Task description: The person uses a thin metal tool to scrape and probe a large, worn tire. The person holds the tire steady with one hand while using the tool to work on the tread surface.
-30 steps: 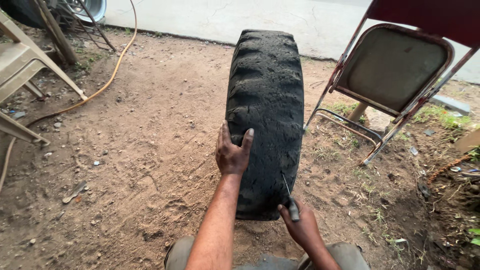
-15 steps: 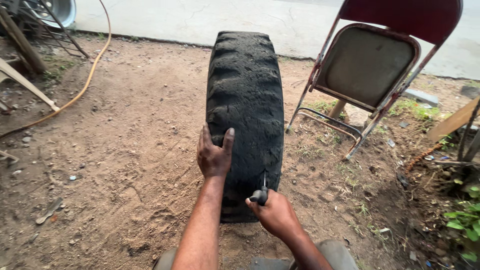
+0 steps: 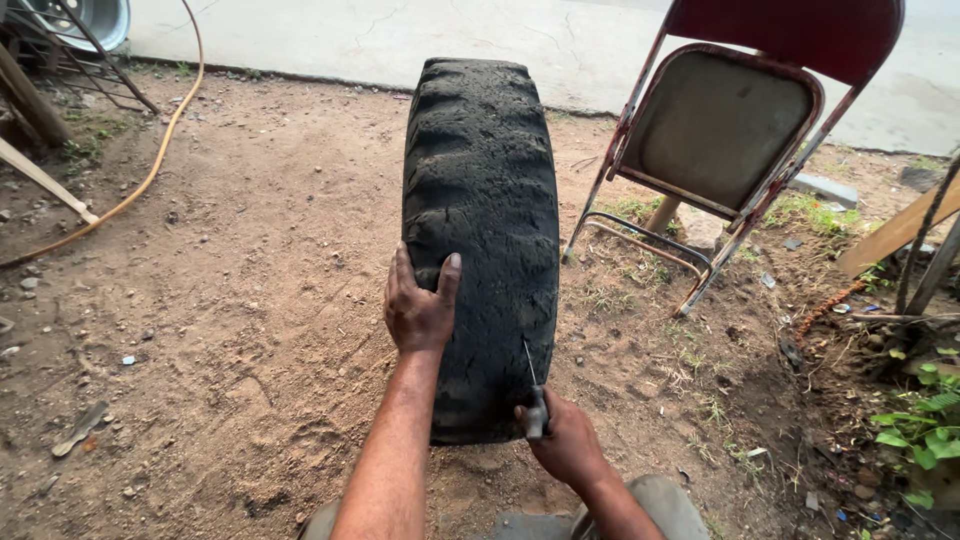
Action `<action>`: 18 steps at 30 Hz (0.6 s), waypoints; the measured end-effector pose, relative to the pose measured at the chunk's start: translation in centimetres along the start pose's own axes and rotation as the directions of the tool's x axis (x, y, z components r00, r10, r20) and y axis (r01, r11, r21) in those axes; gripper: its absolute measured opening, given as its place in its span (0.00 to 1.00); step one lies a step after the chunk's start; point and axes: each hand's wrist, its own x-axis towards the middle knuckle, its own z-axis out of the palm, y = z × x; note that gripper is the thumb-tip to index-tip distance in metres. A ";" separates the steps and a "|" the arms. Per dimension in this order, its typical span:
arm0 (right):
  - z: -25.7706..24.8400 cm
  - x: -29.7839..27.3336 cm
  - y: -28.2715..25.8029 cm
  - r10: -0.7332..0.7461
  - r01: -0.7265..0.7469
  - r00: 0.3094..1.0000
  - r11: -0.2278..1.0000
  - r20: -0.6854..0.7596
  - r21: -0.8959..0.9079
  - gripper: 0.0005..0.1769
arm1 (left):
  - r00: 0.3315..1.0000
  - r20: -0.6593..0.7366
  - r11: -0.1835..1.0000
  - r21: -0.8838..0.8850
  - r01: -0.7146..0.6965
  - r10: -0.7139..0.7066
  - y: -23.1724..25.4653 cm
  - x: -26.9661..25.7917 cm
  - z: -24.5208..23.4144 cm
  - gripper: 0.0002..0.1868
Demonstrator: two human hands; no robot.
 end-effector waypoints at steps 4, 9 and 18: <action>0.4 0.5 2.1 -0.101 0.101 0.994 0.995 -0.046 0.007 0.14 | 1.000 0.012 1.000 0.002 0.013 -0.013 0.0 -0.1 0.1 0.61; -0.9 1.7 3.9 -0.254 0.253 0.967 0.967 0.008 0.015 0.12 | 0.999 0.026 1.000 -0.007 0.026 -0.025 -0.1 -0.4 0.2 0.61; -0.6 0.7 4.2 -0.204 0.205 0.979 0.976 -0.019 0.067 0.15 | 0.999 0.040 0.999 0.033 0.028 -0.030 -0.5 -0.3 -0.1 0.61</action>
